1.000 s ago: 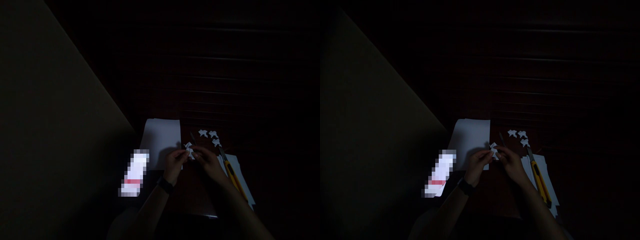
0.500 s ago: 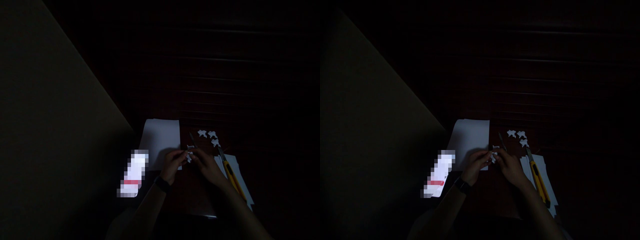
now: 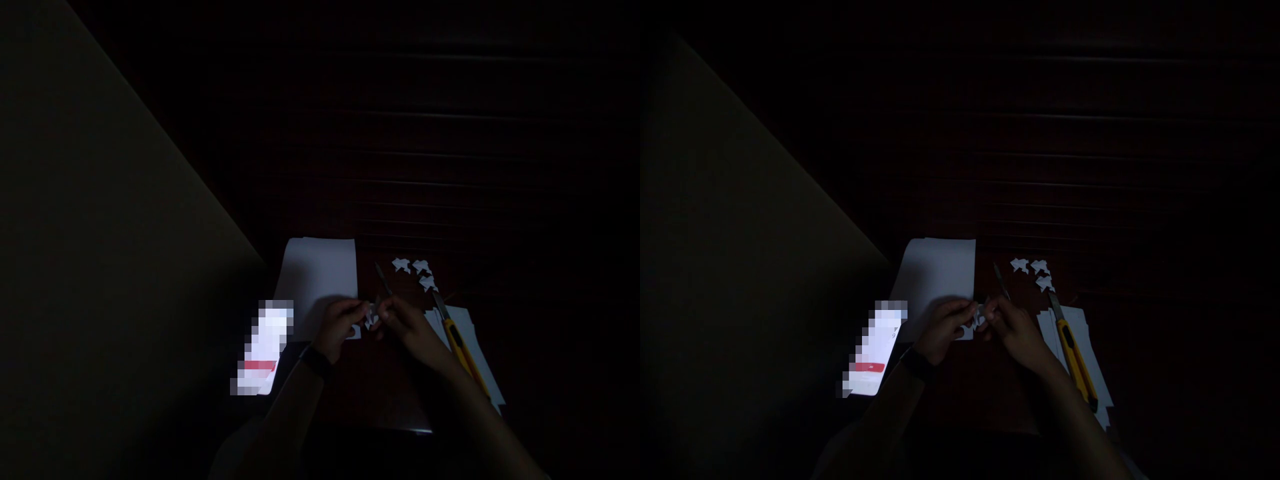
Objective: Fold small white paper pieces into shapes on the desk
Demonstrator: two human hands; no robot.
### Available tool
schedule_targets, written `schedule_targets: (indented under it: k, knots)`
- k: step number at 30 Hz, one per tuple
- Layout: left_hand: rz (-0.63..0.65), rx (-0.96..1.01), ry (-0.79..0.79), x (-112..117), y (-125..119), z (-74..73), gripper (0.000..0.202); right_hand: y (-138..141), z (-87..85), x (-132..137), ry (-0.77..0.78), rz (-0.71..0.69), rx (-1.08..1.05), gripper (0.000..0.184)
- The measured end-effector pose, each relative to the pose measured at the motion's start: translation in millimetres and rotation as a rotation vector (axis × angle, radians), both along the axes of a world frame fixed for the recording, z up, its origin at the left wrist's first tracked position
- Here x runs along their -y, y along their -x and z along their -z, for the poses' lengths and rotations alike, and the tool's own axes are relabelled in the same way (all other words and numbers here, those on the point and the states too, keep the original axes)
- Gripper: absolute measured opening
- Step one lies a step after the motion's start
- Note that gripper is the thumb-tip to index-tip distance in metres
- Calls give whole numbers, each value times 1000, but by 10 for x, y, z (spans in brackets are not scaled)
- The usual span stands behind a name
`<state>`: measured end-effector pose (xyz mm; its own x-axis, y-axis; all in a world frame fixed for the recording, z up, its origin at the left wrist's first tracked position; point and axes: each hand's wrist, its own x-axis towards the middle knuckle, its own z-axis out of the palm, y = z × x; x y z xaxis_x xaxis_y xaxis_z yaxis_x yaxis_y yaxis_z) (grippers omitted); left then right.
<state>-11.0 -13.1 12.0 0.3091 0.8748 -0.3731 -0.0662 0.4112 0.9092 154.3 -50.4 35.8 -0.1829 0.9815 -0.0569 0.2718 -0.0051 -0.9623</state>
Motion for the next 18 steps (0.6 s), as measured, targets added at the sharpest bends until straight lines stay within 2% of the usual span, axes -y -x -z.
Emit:
schedule_targets:
  k: [5, 9, 18]
  knots:
    - [-5, 89, 42, 27, -32, -10, 36, 35, 3, -5, -23, 7, 18, 17]
    - [-27, 82, 53, 43, -72, -4, 38, 45, 33, -9, -84, -3, 84, 14]
    - [-41, 93, -32, 17, -98, 27, 36, 30, 55, -3, -165, -57, 213, 16]
